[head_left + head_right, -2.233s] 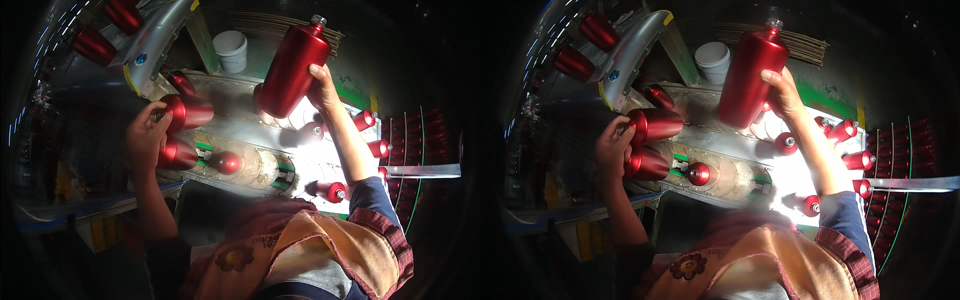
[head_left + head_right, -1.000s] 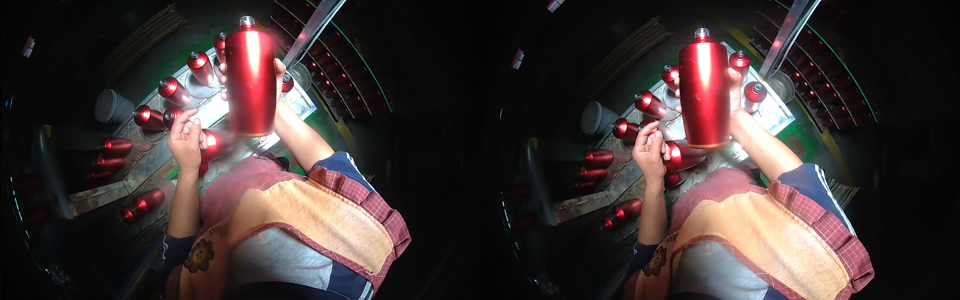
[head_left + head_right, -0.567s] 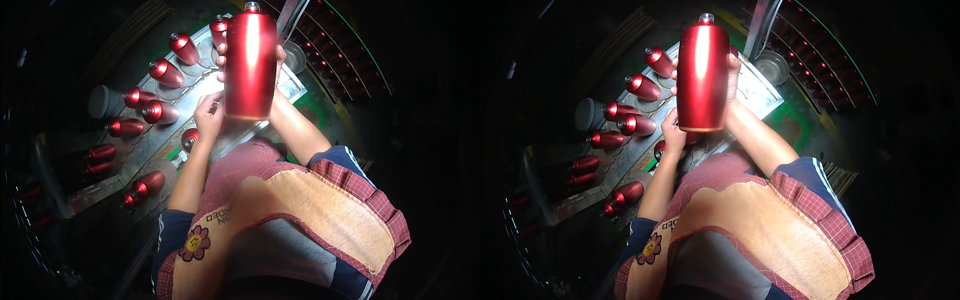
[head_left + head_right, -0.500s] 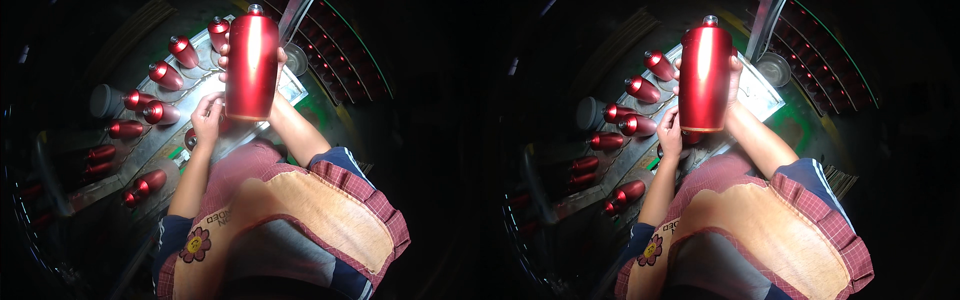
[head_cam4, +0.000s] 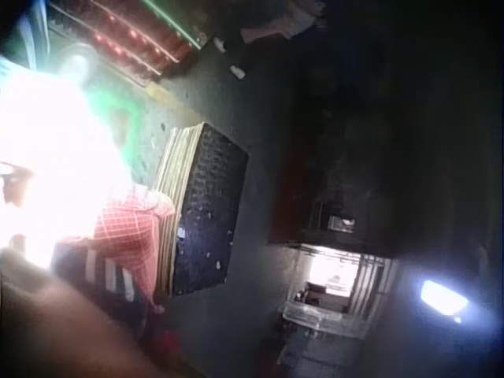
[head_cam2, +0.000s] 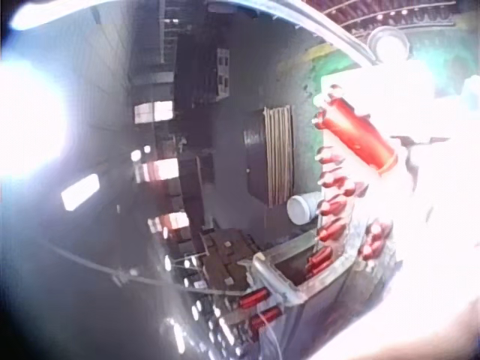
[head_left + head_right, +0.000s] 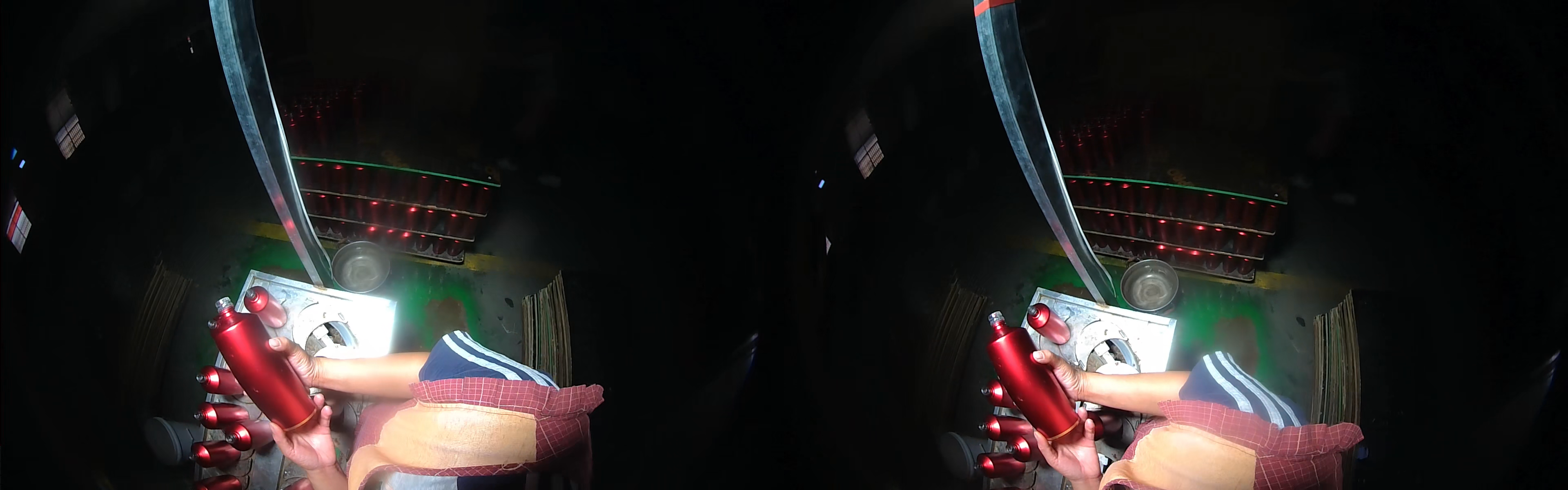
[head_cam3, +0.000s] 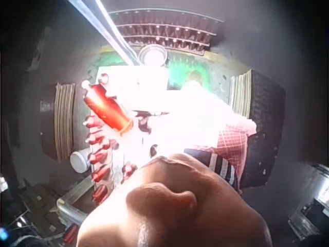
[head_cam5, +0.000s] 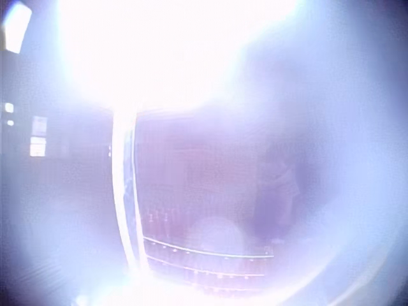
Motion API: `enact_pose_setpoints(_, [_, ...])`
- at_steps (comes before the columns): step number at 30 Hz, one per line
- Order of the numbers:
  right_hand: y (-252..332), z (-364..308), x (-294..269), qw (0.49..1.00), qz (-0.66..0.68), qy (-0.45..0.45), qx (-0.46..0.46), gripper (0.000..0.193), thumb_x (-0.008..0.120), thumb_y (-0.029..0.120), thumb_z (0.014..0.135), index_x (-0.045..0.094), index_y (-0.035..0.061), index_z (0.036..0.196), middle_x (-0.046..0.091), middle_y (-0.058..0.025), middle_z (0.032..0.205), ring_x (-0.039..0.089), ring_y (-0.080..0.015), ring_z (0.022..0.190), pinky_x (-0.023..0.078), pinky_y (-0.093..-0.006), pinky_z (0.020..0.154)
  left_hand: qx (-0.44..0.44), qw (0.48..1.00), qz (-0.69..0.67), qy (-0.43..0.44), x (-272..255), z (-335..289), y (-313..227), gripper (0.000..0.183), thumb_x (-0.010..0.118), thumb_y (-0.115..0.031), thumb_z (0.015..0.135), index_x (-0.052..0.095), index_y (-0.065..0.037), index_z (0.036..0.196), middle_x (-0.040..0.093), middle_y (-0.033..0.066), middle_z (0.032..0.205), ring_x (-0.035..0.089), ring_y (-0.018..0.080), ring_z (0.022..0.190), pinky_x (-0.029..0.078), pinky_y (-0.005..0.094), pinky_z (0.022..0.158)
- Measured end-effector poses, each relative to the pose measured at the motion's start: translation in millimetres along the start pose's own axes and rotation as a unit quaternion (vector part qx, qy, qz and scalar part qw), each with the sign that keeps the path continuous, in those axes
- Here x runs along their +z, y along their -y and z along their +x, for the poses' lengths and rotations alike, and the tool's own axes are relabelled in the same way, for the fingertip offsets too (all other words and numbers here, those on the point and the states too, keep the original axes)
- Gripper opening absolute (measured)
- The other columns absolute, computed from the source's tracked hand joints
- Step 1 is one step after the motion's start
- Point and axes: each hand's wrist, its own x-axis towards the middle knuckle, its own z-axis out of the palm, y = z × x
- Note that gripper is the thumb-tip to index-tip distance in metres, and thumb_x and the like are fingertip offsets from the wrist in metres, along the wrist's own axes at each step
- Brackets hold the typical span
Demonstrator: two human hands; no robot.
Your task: The person repeatedly picks up red spray cans from a metal tray, inspects them, and places them onto a nearby rack. The person handles the cans one at a time, rotating them in hand before setting them down.
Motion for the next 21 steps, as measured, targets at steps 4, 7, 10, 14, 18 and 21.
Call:
enact_pose_setpoints(4, [-54, 7, 33, 0.996, -0.020, -0.052, 0.076, 0.069, 0.073, 0.051, 0.082, 0.053, 0.0050, 0.129, 0.067, -0.0102, 0.116, 0.066, -0.0197, 0.100, 0.054, -0.0346, 0.092, 0.102, 0.991, -0.054, -0.074, 35, -51, -11, 0.062, 0.053, -0.046, 0.096, 0.040, -0.010, 0.144, 0.055, 0.0136, 0.134, 0.061, 0.0359, 0.099, 0.056, 0.0400, 0.077])
enact_pose_setpoints(7, [-79, 6, 28, 0.988, -0.114, -0.052, 0.088, 0.066, 0.067, 0.052, 0.088, 0.052, 0.0059, 0.132, 0.065, -0.0081, 0.119, 0.064, -0.0176, 0.105, 0.051, -0.0328, 0.096, 0.163, 0.986, -0.010, -0.030, 20, -68, -22, 0.063, 0.054, -0.045, 0.096, 0.040, -0.007, 0.144, 0.055, 0.0145, 0.134, 0.061, 0.0350, 0.098, 0.056, 0.0387, 0.077])
enact_pose_setpoints(10, [-101, 61, -26, 0.942, -0.319, -0.093, -0.047, 0.065, 0.050, 0.054, 0.098, 0.043, 0.0054, 0.140, 0.062, -0.0114, 0.122, 0.063, -0.0172, 0.102, 0.056, -0.0283, 0.077, 0.110, 0.991, 0.040, -0.064, -70, -23, -98, 0.064, 0.056, -0.043, 0.095, 0.041, -0.001, 0.141, 0.060, 0.0173, 0.126, 0.063, 0.0327, 0.100, 0.056, 0.0398, 0.081])
enact_pose_setpoints(14, [-227, 129, -86, 0.891, -0.434, -0.125, 0.048, 0.068, 0.039, 0.061, 0.099, 0.046, 0.0056, 0.137, 0.061, -0.0112, 0.121, 0.062, -0.0201, 0.103, 0.054, -0.0325, 0.077, 0.151, 0.987, 0.039, -0.040, -183, -57, -226, 0.061, 0.062, -0.034, 0.092, 0.041, -0.002, 0.139, 0.058, 0.0151, 0.127, 0.062, 0.0317, 0.107, 0.056, 0.0440, 0.084])
enact_pose_setpoints(18, [-283, 129, -54, 0.847, -0.498, -0.183, 0.030, 0.066, 0.052, 0.053, 0.096, 0.043, 0.0046, 0.140, 0.052, -0.0083, 0.134, 0.051, -0.0201, 0.122, 0.043, -0.0386, 0.101, 0.151, 0.982, 0.101, -0.053, -192, -99, -280, 0.074, 0.069, -0.022, 0.085, 0.030, -0.002, 0.144, 0.047, 0.0140, 0.136, 0.053, 0.0256, 0.119, 0.051, 0.0407, 0.093])
enact_pose_setpoints(21, [-267, 126, -19, 0.858, -0.490, -0.153, 0.027, 0.074, 0.061, 0.052, 0.092, 0.038, 0.0047, 0.143, 0.046, -0.0097, 0.140, 0.047, -0.0206, 0.128, 0.042, -0.0394, 0.102, 0.209, 0.955, 0.193, -0.081, -171, -102, -275, 0.075, 0.071, -0.018, 0.083, 0.031, -0.002, 0.144, 0.046, 0.0128, 0.136, 0.048, 0.0235, 0.125, 0.042, 0.0374, 0.104])
